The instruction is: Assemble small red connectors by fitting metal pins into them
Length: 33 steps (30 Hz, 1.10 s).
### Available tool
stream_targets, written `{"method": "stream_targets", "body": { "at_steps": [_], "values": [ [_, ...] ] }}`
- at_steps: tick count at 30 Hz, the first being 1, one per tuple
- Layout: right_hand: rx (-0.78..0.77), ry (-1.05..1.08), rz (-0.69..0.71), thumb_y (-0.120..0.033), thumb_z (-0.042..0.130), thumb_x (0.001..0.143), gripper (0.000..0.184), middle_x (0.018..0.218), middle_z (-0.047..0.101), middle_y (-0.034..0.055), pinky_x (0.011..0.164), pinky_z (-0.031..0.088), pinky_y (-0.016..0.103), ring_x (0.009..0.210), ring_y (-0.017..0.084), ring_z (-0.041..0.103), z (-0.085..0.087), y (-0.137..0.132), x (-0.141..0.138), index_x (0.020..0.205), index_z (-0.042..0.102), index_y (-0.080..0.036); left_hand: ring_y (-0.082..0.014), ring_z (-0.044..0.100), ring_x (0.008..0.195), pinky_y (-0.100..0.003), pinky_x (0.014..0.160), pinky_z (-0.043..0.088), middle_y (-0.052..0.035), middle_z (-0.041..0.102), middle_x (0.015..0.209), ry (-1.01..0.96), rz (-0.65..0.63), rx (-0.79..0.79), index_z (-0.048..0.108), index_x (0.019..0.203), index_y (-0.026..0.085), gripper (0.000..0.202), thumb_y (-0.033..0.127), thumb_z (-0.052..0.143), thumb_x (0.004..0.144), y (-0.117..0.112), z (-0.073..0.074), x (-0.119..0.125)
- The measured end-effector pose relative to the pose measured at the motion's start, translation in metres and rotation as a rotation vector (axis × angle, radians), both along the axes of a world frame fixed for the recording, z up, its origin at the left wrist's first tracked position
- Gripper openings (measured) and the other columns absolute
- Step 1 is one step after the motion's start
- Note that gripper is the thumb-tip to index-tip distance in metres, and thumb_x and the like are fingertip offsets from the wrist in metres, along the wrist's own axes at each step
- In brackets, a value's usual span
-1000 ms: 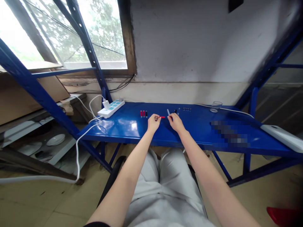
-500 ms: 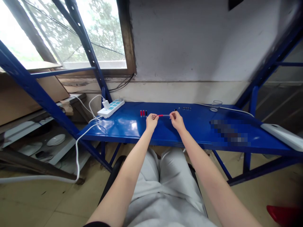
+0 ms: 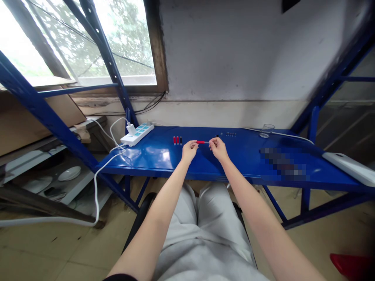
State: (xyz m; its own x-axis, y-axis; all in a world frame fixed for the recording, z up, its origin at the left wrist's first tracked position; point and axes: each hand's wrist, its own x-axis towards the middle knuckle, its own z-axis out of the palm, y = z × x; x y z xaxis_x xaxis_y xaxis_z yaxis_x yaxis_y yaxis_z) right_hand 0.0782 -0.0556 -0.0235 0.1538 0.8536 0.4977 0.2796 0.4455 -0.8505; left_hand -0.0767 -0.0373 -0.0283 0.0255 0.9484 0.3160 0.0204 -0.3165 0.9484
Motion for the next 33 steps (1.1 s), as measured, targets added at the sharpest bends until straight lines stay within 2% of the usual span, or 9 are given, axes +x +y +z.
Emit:
{"method": "stream_targets", "body": {
  "at_steps": [5, 16, 27, 30, 33],
  "values": [
    [-0.029, -0.010, -0.003, -0.044, 0.049, 0.077, 0.024, 0.060, 0.054, -0.0012, 0.050, 0.039, 0.025, 0.048, 0.010, 0.048, -0.001, -0.001, -0.001, 0.078, 0.047, -0.020, -0.0160, 0.066, 0.077, -0.032, 0.080, 0.050, -0.0108, 0.069, 0.089, -0.035, -0.134, -0.029, 0.065, 0.095, 0.012, 0.024, 0.015, 0.061, 0.072, -0.002, 0.000, 0.002],
    [-0.022, -0.227, -0.093, -0.042, 0.039, 0.084, 0.025, 0.057, 0.056, -0.0001, 0.056, 0.040, 0.027, 0.051, 0.014, 0.052, -0.003, -0.003, -0.001, 0.087, 0.050, -0.020, -0.0153, 0.066, 0.068, -0.030, 0.074, 0.050, -0.0069, 0.068, 0.072, -0.122, -0.158, 0.019, 0.062, 0.081, 0.012, 0.017, 0.022, 0.067, 0.068, -0.005, 0.003, 0.002],
    [-0.124, -0.337, -0.173, -0.026, 0.030, 0.081, 0.027, 0.063, 0.059, 0.0023, 0.064, 0.041, 0.031, 0.062, 0.019, 0.056, 0.000, -0.005, 0.000, 0.098, 0.051, -0.021, -0.0145, 0.065, 0.066, -0.028, 0.069, 0.050, -0.0038, 0.065, 0.066, -0.068, -0.212, 0.038, 0.060, 0.079, 0.013, 0.020, 0.024, 0.069, 0.065, -0.006, 0.003, 0.008],
    [-0.138, -0.341, -0.178, -0.024, 0.029, 0.079, 0.030, 0.067, 0.061, 0.0031, 0.067, 0.041, 0.032, 0.065, 0.020, 0.056, 0.000, -0.006, 0.001, 0.100, 0.050, -0.020, -0.0139, 0.064, 0.065, -0.028, 0.067, 0.049, -0.0039, 0.064, 0.067, 0.012, -0.221, 0.088, 0.060, 0.080, 0.013, 0.018, 0.023, 0.067, 0.067, -0.005, 0.010, 0.010],
    [-0.133, -0.331, -0.165, -0.023, 0.029, 0.079, 0.031, 0.066, 0.061, 0.0024, 0.068, 0.041, 0.032, 0.067, 0.020, 0.057, 0.001, -0.007, 0.002, 0.103, 0.049, -0.020, -0.0138, 0.062, 0.066, -0.028, 0.067, 0.048, -0.0054, 0.064, 0.071, 0.150, -0.249, 0.171, 0.060, 0.081, 0.013, 0.015, 0.021, 0.064, 0.069, -0.001, 0.027, 0.011]
  ]
}}
